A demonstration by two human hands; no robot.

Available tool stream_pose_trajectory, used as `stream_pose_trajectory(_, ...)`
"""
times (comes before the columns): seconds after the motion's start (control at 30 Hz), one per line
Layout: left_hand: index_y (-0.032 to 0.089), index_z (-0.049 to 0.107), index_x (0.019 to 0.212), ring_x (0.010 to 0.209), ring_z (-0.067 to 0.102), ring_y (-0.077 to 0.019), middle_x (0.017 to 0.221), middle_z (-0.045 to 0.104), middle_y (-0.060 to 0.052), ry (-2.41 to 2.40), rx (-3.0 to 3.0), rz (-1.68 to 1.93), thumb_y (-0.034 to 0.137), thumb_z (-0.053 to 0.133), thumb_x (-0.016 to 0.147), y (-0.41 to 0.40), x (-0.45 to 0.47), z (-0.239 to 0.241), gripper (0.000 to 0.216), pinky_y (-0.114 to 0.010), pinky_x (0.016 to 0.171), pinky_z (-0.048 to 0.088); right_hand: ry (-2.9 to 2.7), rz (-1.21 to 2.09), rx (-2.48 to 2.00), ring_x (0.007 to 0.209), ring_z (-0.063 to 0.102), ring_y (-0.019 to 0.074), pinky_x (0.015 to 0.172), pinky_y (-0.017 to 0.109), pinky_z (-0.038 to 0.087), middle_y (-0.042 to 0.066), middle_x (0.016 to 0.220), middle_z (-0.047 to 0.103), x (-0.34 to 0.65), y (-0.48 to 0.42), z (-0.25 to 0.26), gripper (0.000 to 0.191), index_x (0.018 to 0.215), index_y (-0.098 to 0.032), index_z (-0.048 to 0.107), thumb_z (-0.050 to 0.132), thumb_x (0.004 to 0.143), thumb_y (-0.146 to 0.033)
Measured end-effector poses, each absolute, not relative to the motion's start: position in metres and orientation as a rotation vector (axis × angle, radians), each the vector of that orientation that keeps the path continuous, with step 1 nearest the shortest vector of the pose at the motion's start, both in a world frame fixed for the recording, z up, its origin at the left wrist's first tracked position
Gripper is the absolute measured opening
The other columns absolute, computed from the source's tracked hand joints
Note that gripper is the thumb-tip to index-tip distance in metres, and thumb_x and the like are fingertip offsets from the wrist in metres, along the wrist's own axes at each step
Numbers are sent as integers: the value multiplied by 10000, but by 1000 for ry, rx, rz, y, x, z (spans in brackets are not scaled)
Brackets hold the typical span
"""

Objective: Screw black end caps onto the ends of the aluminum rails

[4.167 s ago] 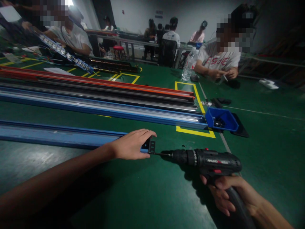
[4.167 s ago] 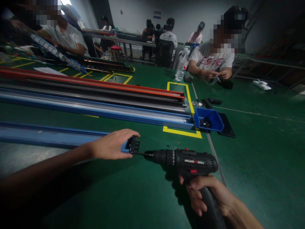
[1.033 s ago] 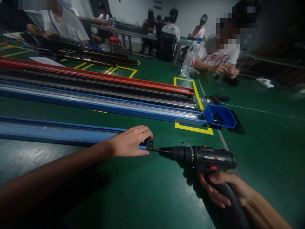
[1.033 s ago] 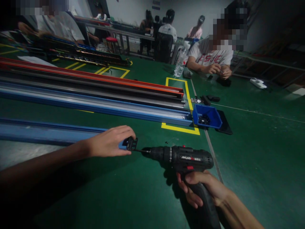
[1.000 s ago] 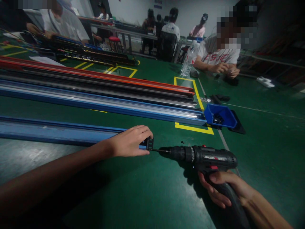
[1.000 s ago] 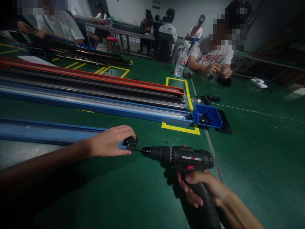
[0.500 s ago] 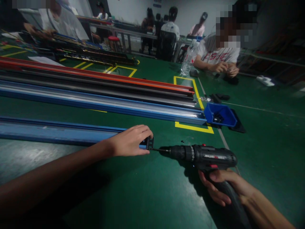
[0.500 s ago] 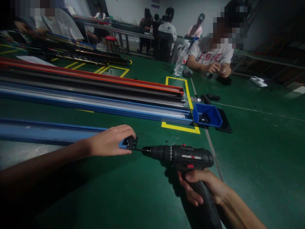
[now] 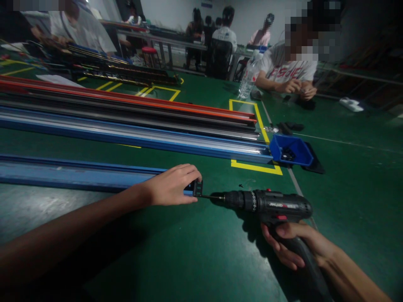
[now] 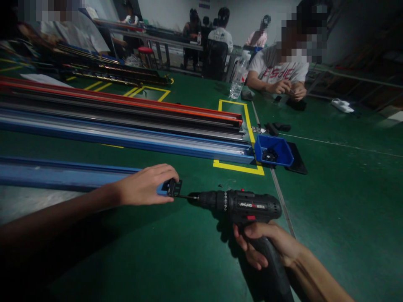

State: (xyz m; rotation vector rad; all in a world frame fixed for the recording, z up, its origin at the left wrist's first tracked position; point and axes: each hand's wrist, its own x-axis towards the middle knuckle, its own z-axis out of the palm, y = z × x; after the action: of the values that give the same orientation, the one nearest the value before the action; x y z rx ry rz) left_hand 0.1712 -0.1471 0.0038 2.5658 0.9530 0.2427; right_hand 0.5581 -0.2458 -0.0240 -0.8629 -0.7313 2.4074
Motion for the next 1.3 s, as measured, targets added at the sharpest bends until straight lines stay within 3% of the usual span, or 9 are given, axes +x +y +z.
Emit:
stream_pose_trajectory(0.6, 187, 598, 1114, 1068, 605, -244, 1133, 635, -77, 938, 2574, 258, 342, 760, 858, -147, 170, 4, 340, -381, 944, 480, -720, 2403, -870, 364, 450, 32, 466, 195, 541, -11, 661, 618, 556, -246, -23, 190, 903, -99, 731, 709, 878, -286)
stream_pose_trajectory(1.3, 181, 607, 1105, 1062, 604, -257, 1125, 635, -87, 951, 2561, 260, 349, 749, 857, -146, 170, 2, 332, -397, 934, 479, -750, 2408, -863, 383, 477, 29, 465, 191, 528, 35, 769, 672, 559, -246, -26, 251, 999, -88, 727, 697, 890, -311)
